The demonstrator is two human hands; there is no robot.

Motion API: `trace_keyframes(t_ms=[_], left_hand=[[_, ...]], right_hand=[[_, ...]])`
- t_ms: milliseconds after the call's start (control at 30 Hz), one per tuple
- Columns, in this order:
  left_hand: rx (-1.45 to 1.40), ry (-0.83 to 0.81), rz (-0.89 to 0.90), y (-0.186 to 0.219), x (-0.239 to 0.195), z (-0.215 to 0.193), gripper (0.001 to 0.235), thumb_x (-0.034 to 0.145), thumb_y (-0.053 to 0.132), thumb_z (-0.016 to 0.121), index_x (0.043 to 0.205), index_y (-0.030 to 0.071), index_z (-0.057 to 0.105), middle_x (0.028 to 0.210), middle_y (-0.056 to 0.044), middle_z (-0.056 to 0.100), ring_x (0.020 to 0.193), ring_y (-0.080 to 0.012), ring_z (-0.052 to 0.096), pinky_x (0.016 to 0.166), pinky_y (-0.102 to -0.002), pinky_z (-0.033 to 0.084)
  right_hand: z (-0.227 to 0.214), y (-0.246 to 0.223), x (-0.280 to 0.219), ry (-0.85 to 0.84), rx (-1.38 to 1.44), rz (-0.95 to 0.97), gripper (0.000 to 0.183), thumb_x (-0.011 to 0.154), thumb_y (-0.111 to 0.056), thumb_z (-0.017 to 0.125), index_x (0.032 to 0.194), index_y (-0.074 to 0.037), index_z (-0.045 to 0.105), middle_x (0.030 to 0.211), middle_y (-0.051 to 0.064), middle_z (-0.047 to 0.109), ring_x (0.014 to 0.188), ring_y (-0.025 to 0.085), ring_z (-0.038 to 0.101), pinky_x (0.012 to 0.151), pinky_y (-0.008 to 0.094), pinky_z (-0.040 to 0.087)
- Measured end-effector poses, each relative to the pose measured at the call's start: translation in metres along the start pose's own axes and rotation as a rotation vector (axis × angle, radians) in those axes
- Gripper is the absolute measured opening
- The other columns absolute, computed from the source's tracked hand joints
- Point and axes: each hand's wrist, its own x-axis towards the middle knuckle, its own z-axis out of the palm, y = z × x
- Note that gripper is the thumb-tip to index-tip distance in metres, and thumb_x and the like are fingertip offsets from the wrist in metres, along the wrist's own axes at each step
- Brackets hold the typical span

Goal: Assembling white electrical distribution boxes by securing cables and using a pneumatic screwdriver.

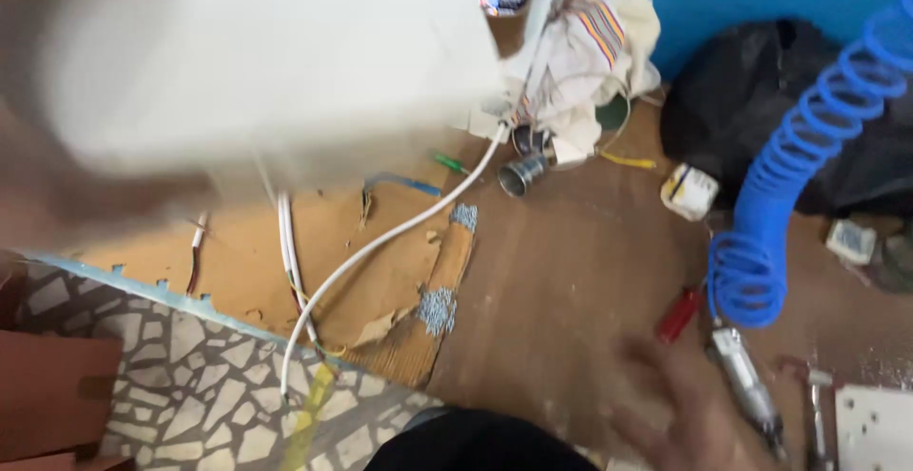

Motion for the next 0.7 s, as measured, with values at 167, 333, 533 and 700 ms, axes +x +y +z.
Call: trace_keyframes(t_ms=[167,333,533,700], left_hand=[[-0.068,-0.097,0.114,0.079,0.026,0.102,0.09,0.063,0.047,0.086,0.135,0.002,0.056,0.11,-0.019,0.069,0.093,-0.039,0.07,0.079,-0.049,0.055],[-0.012,-0.299,0.083,0.132,0.07,0.173,0.092,0.064,0.049,0.086,0.141,0.012,0.053,0.103,-0.015,0.071,0.097,-0.0356,0.07,0.085,-0.048,0.056],[-0.113,-0.029,0.343,0.167,0.134,0.252,0.082,0.057,0.03,0.085,0.129,0.002,0.058,0.102,-0.018,0.067,0.089,-0.0393,0.069,0.075,-0.049,0.056],[-0.15,0.149,0.372,0.187,0.163,0.307,0.075,0.062,0.03,0.085,0.126,0.002,0.06,0.113,-0.019,0.069,0.098,-0.0397,0.068,0.083,-0.049,0.055]], right_hand=[[-0.006,-0.144,0.065,0.002,0.313,-0.14,0.118,0.063,-0.022,0.095,0.156,-0.003,0.025,0.149,0.014,0.049,0.136,0.025,0.052,0.108,0.038,0.045],[-0.023,-0.099,0.019,-0.191,0.175,0.168,0.097,0.057,-0.023,0.101,0.139,-0.007,0.052,0.119,0.009,0.072,0.111,0.022,0.071,0.094,0.038,0.059],[-0.051,-0.053,0.004,0.064,-0.18,0.214,0.094,0.054,-0.024,0.094,0.135,-0.006,0.05,0.116,0.013,0.07,0.105,0.028,0.072,0.089,0.038,0.057],[-0.067,-0.019,-0.018,0.105,-0.082,0.323,0.089,0.059,-0.02,0.091,0.137,-0.006,0.05,0.12,0.014,0.068,0.113,0.027,0.068,0.096,0.039,0.054]])
